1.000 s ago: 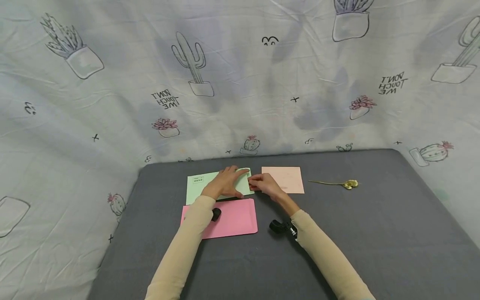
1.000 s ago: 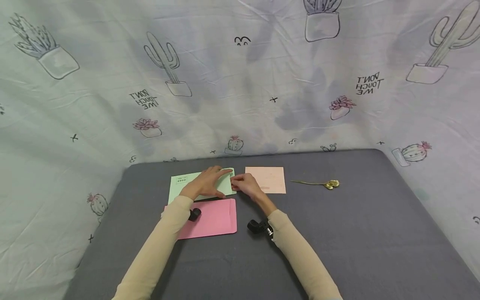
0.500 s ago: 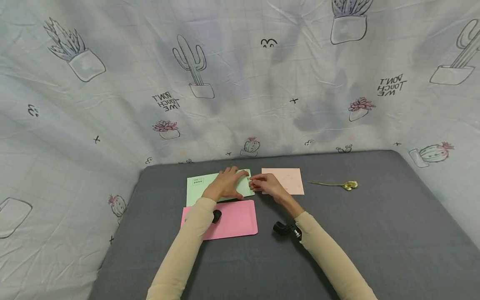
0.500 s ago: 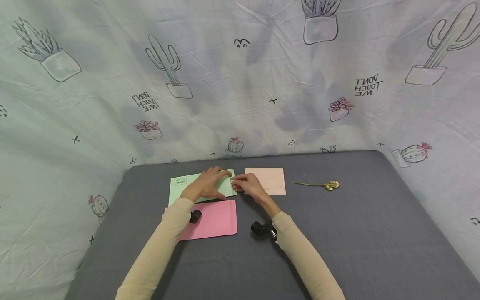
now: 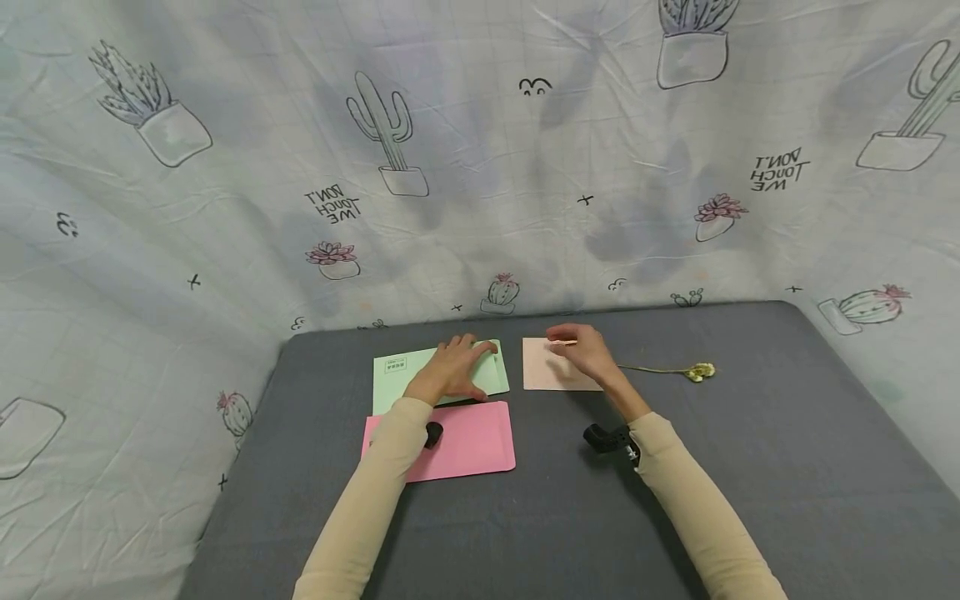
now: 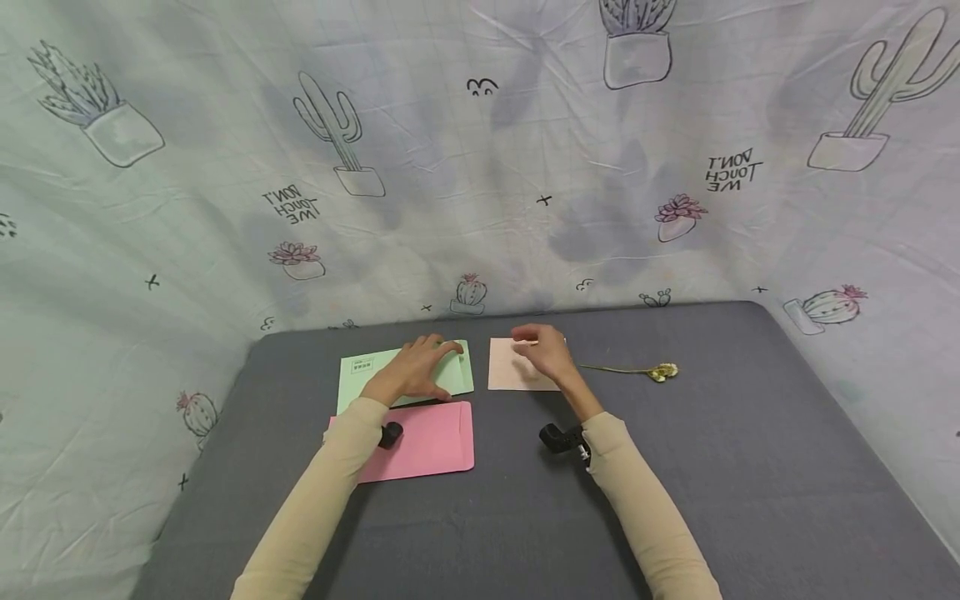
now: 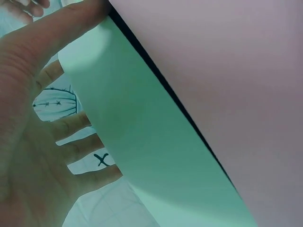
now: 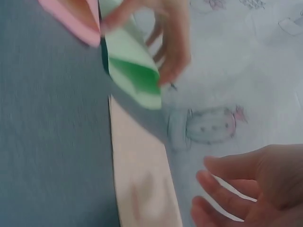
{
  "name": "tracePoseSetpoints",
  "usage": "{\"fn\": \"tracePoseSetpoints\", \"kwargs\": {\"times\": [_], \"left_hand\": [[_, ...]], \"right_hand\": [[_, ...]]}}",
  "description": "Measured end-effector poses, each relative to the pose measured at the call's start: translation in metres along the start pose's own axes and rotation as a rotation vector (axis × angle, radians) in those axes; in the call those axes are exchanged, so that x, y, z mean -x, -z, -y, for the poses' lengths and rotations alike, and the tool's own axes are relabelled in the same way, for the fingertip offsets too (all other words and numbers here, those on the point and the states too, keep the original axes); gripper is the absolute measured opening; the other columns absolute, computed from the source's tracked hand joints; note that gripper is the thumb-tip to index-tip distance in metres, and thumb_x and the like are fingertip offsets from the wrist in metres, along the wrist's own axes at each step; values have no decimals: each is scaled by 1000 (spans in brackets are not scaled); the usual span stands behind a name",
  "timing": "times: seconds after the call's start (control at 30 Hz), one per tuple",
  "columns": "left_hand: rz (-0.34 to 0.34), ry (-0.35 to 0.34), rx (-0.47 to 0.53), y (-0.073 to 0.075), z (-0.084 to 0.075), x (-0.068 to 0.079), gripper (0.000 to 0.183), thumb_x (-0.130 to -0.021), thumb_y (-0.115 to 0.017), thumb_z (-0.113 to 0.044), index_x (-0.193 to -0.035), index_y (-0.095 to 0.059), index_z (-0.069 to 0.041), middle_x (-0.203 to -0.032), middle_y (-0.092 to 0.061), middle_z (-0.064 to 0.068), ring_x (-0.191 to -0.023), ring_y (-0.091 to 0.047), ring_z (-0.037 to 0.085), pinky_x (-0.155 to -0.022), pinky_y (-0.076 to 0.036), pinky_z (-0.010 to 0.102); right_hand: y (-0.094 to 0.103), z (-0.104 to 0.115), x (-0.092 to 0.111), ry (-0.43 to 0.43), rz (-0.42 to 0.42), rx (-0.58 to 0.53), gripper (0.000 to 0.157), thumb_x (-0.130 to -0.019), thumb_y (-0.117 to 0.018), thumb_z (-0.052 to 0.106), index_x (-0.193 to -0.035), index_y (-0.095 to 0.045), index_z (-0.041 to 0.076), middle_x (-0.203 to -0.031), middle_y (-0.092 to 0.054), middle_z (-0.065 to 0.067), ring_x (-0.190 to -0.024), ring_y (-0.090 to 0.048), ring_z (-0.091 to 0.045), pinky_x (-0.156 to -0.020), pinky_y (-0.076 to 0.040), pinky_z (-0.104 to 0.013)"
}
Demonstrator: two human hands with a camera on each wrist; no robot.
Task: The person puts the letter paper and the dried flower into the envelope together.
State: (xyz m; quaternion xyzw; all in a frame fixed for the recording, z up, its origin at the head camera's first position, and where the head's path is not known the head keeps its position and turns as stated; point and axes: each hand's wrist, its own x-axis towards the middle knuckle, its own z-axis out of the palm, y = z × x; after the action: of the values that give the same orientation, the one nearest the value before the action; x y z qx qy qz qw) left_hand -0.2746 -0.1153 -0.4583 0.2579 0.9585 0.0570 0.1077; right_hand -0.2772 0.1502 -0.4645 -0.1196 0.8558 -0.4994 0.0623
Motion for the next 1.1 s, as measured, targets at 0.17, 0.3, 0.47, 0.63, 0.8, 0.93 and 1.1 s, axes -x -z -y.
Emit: {"fn": "tracePoseSetpoints", "kwargs": {"times": [0.17,0.3,0.47,0.63,0.8,0.93,1.1], "left_hand": [[0,-5,6,-1,0,1,79,-72,-86,-44,-138,-46,-27,-141,-43,16,-128,-43,36,-101,-36,57],[3,-5,2,-1,0,1,81,-72,-86,-45,-140,-45,-27,-142,-43,15,-128,-43,36,-101,-37,56],[-2,-6,-14,-2,0,1,80,-72,-85,-46,-139,-45,-28,-142,-43,15,-128,-43,35,-101,-37,55],[-17,-17,-29,0,-1,1,79,-72,-86,-45,-138,-47,-27,-140,-45,15,-126,-45,35,-99,-39,55],[-1,-10,-6,0,-1,1,80,-73,-85,-44,-140,-45,-26,-142,-44,15,-128,-43,35,-102,-37,56],[-11,-23,28,0,0,-1,78,-74,-86,-40,-139,-46,-24,-141,-44,15,-128,-43,36,-105,-34,57],[-10,-25,30,0,0,-1,78,-73,-86,-39,-139,-46,-25,-141,-44,15,-129,-42,36,-106,-32,58]], "right_hand": [[19,-8,3,-54,39,134,44,-95,-61,7,-135,-51,-9,-128,-58,-27,-121,-52,-45,-97,-45,-54],[28,-18,5,-79,52,210,47,-93,-63,4,-136,-48,-11,-132,-53,-30,-123,-49,-46,-100,-41,-55],[36,-27,6,-48,32,267,49,-89,-66,2,-134,-50,-12,-133,-52,-32,-123,-47,-48,-101,-39,-58],[39,-31,6,-34,13,308,53,-85,-72,3,-132,-51,-13,-132,-52,-33,-123,-47,-49,-101,-38,-59],[38,-35,6,-29,9,359,56,-83,-75,1,-132,-52,-11,-130,-52,-33,-120,-48,-50,-97,-41,-60],[35,-37,6,-6,-30,381,56,-81,-76,-1,-132,-54,-8,-127,-52,-32,-111,-52,-48,-90,-44,-59],[32,-37,8,-4,-92,393,63,-78,-77,-1,-134,-50,-11,-119,-54,-32,-90,-56,-39,-75,-47,-52]]}}
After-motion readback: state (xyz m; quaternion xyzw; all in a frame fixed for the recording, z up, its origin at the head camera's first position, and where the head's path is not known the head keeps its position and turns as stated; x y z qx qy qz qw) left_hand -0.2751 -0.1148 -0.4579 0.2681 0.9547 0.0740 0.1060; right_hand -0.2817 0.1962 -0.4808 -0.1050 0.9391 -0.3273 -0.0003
